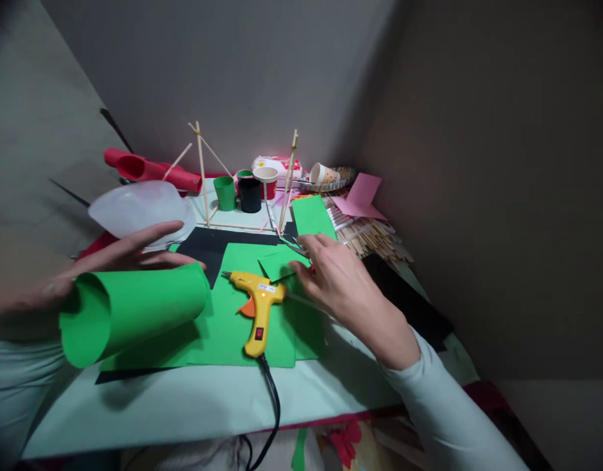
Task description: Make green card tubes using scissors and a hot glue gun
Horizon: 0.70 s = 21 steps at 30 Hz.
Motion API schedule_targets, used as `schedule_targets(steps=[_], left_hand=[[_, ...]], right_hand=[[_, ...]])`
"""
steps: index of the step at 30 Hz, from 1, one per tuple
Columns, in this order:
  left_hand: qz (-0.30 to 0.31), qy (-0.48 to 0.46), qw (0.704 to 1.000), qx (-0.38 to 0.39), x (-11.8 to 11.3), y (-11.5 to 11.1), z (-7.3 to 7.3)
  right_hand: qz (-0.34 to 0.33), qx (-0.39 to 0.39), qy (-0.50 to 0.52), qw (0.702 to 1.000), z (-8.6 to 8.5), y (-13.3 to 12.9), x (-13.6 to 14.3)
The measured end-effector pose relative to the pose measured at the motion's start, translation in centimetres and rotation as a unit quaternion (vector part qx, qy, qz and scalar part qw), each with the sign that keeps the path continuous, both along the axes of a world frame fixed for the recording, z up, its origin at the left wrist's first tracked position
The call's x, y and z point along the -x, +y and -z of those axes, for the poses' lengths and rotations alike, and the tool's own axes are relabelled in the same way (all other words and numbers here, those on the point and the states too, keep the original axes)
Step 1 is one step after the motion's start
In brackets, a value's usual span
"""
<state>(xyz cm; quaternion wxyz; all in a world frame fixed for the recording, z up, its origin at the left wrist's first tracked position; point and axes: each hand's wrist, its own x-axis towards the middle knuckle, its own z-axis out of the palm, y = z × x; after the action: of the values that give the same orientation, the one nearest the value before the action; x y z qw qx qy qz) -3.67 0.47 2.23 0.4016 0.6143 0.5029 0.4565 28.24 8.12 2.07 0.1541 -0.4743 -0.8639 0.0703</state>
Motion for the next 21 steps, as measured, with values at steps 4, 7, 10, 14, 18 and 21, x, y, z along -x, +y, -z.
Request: schedule_targets(steps=[4, 7, 10, 14, 18, 21], left_hand=[[0.145, -0.102, 0.978, 0.113, 3.2, 1.0, 0.0], [0.122, -0.153, 0.976, 0.093, 2.9, 0.8, -0.1], [0.126, -0.152, 0.979, 0.052, 2.2, 0.4, -0.2], [0.133, -0.111, 0.985, -0.012, 3.2, 0.9, 0.8], [0.117, -0.057, 0.99, -0.053, 4.5, 1.3, 2.2], [0.148, -0.043, 0.986, -0.064, 3.7, 0.7, 1.8]], right_hand=[[-0.14, 0.23, 0.221, 0.937, -1.7, -1.6, 3.4], [-0.183, 0.336, 0.282, 0.88, -1.2, -2.3, 5.2], [-0.192, 0.403, 0.339, 0.828, -0.6, -2.8, 5.9], [-0.18, 0.436, 0.379, 0.796, -0.5, -3.8, 6.3], [-0.171, 0.349, 0.376, 0.841, -0.1, -4.5, 6.7], [-0.156, 0.299, 0.378, 0.862, 0.6, -4.5, 6.8]])
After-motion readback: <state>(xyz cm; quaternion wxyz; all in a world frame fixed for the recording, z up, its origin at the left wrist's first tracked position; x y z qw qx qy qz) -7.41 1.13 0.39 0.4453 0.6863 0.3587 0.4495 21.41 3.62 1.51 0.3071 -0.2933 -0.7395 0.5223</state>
